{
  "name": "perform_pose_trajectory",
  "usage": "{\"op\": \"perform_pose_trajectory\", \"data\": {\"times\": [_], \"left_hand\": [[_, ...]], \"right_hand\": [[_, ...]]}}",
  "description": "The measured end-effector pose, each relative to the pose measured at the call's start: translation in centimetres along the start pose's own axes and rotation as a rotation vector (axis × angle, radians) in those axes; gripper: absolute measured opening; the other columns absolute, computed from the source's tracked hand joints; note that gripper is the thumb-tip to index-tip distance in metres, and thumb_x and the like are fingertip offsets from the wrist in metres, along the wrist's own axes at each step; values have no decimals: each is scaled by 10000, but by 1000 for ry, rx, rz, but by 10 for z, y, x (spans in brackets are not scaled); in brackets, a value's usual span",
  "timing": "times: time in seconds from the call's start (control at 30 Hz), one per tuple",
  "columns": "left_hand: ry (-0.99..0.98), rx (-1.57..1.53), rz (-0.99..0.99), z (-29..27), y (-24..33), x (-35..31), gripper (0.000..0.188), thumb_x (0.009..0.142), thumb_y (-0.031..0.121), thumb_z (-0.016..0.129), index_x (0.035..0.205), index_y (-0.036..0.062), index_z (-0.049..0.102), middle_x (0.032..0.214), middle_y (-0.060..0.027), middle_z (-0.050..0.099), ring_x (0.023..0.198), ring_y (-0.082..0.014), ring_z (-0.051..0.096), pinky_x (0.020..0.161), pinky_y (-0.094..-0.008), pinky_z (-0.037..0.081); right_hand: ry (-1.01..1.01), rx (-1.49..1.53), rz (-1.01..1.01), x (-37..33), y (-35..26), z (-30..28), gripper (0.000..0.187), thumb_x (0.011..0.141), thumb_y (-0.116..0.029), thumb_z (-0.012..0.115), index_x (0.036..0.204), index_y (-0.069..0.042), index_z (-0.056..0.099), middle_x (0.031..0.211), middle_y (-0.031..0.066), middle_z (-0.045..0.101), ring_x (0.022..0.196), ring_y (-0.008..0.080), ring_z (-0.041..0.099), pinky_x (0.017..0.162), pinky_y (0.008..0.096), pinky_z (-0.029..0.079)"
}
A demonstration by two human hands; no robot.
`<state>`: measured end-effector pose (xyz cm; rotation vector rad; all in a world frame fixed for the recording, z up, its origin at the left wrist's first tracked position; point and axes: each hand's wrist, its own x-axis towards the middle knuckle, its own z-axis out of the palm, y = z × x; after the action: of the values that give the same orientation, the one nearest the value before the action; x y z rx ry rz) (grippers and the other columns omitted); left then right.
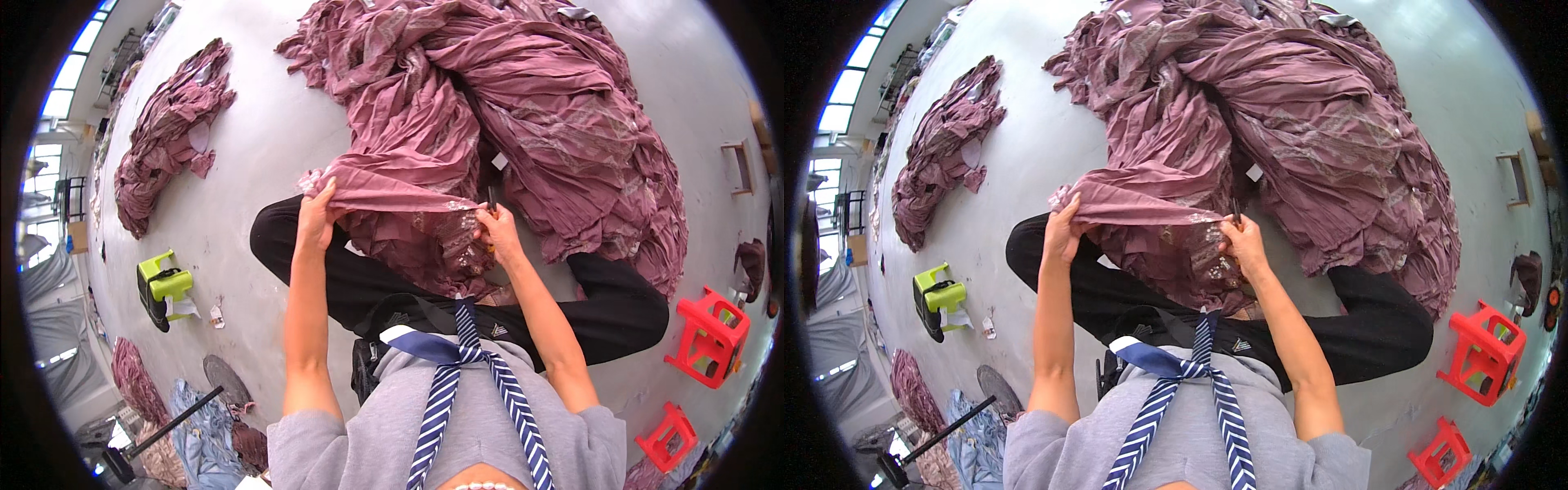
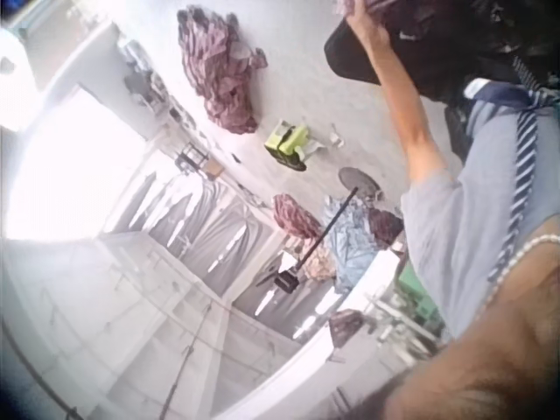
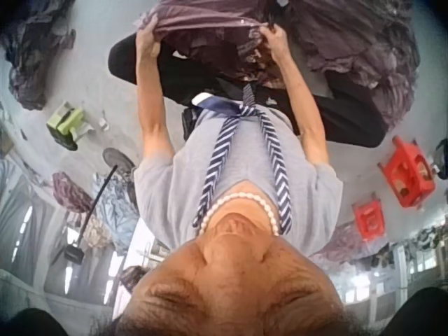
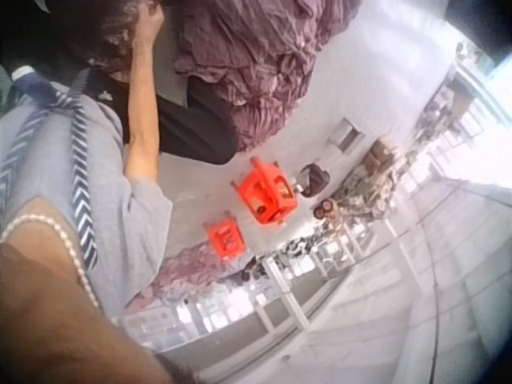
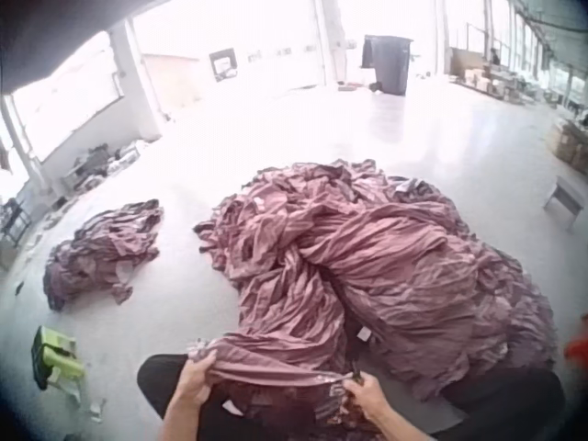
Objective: The person sits on the floor and repeatedly picks up pieces of dusty pink fabric from a large pile. They locate and remove small white tags or labels from the fabric by hand, then place the fabric back onto the pile. The process is repeated continuously throughout the clip.
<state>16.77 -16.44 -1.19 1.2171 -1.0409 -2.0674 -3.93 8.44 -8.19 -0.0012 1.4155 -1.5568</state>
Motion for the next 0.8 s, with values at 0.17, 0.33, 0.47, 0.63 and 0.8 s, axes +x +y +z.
{"op": "perform_pose_trajectory", "data": {"times": [0.17, 0.33, 0.47, 0.63, 0.8], "left_hand": [[-66, -95, 31, -20, -6, 10, 273, 756, -60, 547, 1014, 28, 556, 865, -68, 632, 740, -176, 627, 652, -313, 525], [-97, -101, 52, 12, -17, -11, 357, 694, -124, 550, 1014, 33, 527, 905, -53, 613, 771, -146, 614, 667, -277, 523], [-101, -195, 67, 18, -41, -15, 345, 704, -105, 565, 1010, 50, 538, 897, -45, 619, 762, -148, 609, 698, -281, 492], [-100, -261, -107, 32, -71, -30, 299, 733, -78, 541, 1006, 42, 536, 865, -49, 628, 752, -161, 620, 658, -299, 508], [-197, -234, -150, 39, -96, -43, 394, 700, -105, 515, 1073, 20, 512, 925, -71, 621, 737, -161, 612, 637, -282, 498]], "right_hand": [[-13, -221, -220, 2, 11, 0, 52, 841, -87, 561, 845, -37, 544, 697, -26, 513, 513, 60, 502, 470, 198, 414], [-41, -657, -239, -20, 29, -28, 67, 823, -64, 542, 803, -1, 539, 604, 6, 511, 484, 75, 501, 463, 227, 409], [106, -684, -191, -30, 50, -59, 60, 822, -49, 538, 811, 10, 539, 593, 27, 520, 462, 86, 506, 444, 243, 405], [350, -443, -141, -34, 51, -95, 50, 832, -41, 530, 808, 2, 524, 645, 16, 519, 462, 81, 490, 433, 240, 401], [305, -327, -116, -37, 38, -87, 50, 850, -51, 516, 838, -3, 523, 702, 13, 532, 503, 75, 506, 470, 225, 416]]}}
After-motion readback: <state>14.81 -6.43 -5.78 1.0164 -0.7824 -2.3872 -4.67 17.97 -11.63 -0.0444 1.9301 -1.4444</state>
